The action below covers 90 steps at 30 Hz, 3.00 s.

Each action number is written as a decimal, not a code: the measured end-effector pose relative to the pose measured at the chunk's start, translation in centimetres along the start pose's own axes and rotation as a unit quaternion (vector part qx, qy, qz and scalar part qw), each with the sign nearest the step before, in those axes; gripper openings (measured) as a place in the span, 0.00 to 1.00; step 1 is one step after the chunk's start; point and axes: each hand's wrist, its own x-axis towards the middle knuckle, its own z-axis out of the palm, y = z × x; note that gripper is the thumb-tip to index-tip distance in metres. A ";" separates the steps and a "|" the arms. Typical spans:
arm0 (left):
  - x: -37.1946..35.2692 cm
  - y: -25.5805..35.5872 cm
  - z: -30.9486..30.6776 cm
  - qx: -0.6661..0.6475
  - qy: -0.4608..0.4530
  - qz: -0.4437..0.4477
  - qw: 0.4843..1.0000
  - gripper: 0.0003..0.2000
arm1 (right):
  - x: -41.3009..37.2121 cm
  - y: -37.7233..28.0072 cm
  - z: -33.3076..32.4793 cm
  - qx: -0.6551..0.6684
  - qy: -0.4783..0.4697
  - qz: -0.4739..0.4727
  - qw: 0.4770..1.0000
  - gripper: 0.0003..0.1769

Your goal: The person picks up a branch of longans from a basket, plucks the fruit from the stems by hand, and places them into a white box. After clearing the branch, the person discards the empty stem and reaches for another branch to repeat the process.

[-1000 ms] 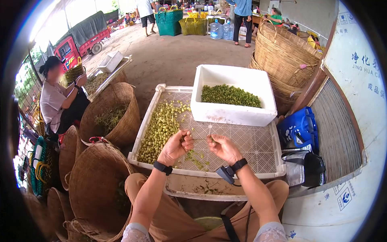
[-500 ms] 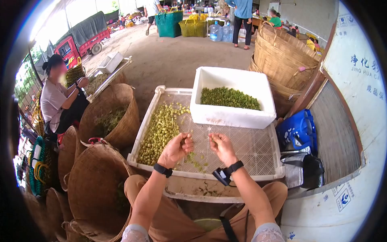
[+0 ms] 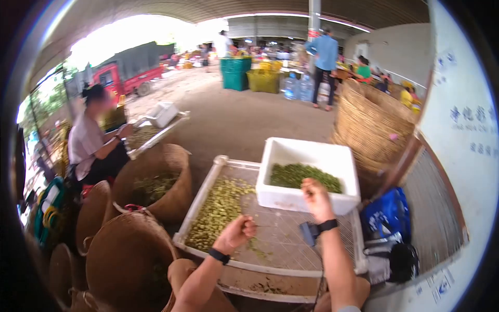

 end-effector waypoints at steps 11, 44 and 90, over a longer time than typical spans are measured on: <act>-0.5 2.0 0.6 -0.086 -0.001 0.049 0.995 0.10 | -2.5 3.3 2.0 -0.419 0.005 -0.027 0.907 0.15; -3.0 -4.2 4.0 -0.088 0.037 0.031 0.995 0.09 | -15.7 4.5 1.4 -0.590 -0.047 -0.004 0.806 0.04; -4.7 -8.2 7.9 0.195 0.067 0.001 0.978 0.08 | -17.8 0.8 4.9 -0.053 -0.084 0.186 0.978 0.05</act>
